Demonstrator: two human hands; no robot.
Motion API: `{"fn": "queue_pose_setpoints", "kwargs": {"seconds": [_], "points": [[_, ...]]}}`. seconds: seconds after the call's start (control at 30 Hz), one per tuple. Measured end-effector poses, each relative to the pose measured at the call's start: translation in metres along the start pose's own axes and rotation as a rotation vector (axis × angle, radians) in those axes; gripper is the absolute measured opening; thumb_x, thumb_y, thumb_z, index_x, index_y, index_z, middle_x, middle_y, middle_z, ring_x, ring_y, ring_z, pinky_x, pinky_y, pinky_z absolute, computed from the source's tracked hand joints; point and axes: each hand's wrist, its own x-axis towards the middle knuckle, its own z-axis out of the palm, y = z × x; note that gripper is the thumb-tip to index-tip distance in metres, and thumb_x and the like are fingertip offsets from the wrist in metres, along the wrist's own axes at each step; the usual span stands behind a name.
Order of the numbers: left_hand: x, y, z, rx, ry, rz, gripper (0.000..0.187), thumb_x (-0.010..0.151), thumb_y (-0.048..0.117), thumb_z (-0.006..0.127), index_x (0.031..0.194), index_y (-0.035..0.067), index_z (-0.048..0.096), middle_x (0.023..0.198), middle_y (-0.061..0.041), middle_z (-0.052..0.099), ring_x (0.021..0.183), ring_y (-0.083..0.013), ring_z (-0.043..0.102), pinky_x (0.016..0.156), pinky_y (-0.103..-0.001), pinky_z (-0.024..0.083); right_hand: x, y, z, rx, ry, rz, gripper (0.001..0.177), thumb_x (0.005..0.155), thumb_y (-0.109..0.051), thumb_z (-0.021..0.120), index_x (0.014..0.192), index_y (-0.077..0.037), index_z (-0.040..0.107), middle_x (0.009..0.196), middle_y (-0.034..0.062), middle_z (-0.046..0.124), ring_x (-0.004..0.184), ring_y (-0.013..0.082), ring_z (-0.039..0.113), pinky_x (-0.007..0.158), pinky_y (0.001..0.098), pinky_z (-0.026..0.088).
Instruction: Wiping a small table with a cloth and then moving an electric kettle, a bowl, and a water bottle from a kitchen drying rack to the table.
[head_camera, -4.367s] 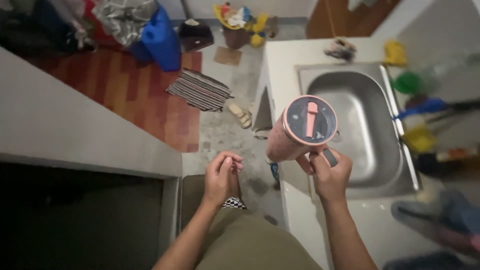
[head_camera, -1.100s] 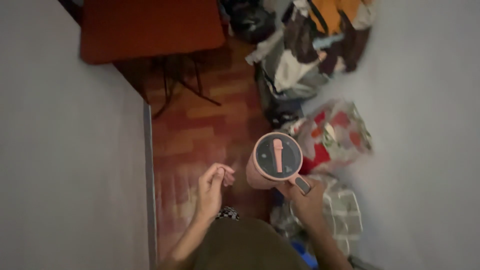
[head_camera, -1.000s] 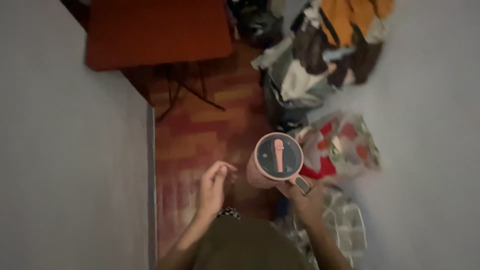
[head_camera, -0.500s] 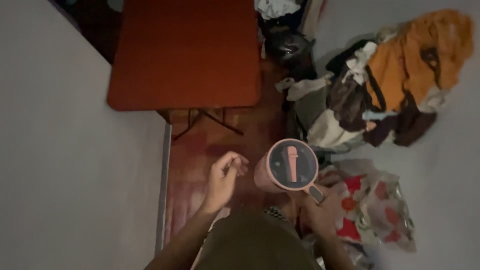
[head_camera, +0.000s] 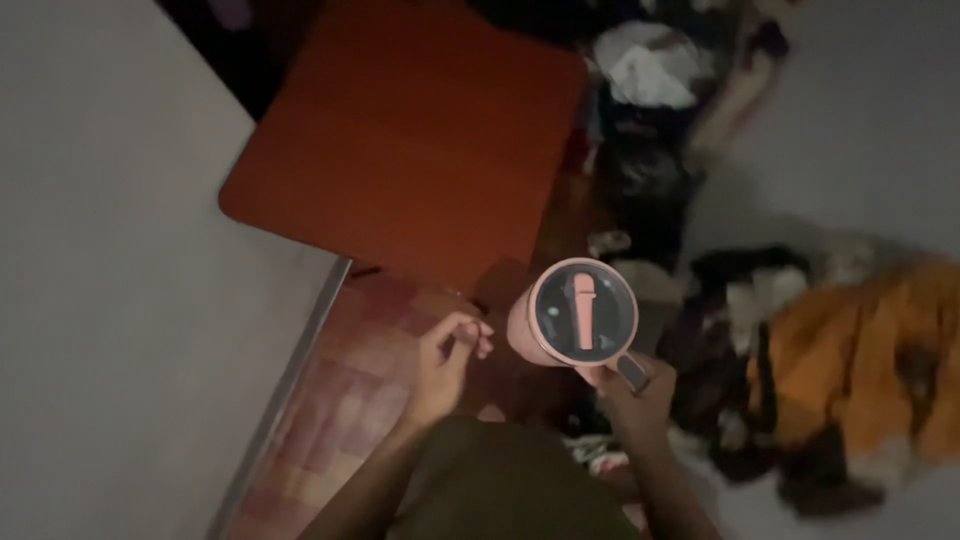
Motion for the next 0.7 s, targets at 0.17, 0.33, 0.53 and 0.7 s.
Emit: {"fn": "queue_pose_setpoints", "kwargs": {"seconds": [0.17, 0.33, 0.53, 0.7], "points": [[0.019, 0.014, 0.023, -0.06, 0.172, -0.014, 0.03, 0.107, 0.025, 0.056, 0.098, -0.001, 0.068, 0.086, -0.005, 0.068, 0.079, -0.0115, 0.062, 0.074, -0.027, 0.052, 0.082, 0.008, -0.013, 0.081, -0.182, -0.031, 0.018, 0.087, -0.012, 0.065, 0.074, 0.0, 0.065, 0.068, -0.0034, 0.06, 0.061, 0.0056, 0.051, 0.054, 0.0253, 0.04], [0.039, -0.004, 0.018, -0.078, 0.321, -0.043, 0.027, 0.107, 0.023, 0.056, 0.096, 0.0, 0.066, 0.086, -0.003, 0.068, 0.08, -0.0106, 0.063, 0.075, -0.026, 0.052, 0.151, 0.001, 0.002, 0.216, -0.366, -0.024, 0.013, 0.086, -0.009, 0.06, 0.077, 0.001, 0.06, 0.073, -0.0026, 0.061, 0.066, 0.0075, 0.054, 0.062, 0.025, 0.043], [0.08, -0.01, -0.005, -0.057, 0.414, 0.024, 0.029, 0.107, 0.025, 0.055, 0.098, 0.001, 0.068, 0.084, -0.003, 0.069, 0.078, -0.0108, 0.064, 0.072, -0.026, 0.05, 0.2, -0.046, 0.058, 0.006, -0.429, -0.153, 0.024, 0.091, -0.008, 0.058, 0.069, 0.0, 0.058, 0.063, -0.0013, 0.055, 0.059, 0.0073, 0.048, 0.055, 0.0246, 0.035], [0.108, -0.013, -0.02, -0.133, 0.527, 0.003, 0.029, 0.105, 0.025, 0.054, 0.099, 0.001, 0.069, 0.085, -0.005, 0.069, 0.081, -0.0127, 0.065, 0.076, -0.028, 0.053, 0.234, -0.05, 0.091, 0.175, -0.605, 0.001, 0.012, 0.082, -0.002, 0.056, 0.074, 0.001, 0.064, 0.071, 0.0006, 0.062, 0.063, 0.0067, 0.053, 0.057, 0.0238, 0.039]]}}
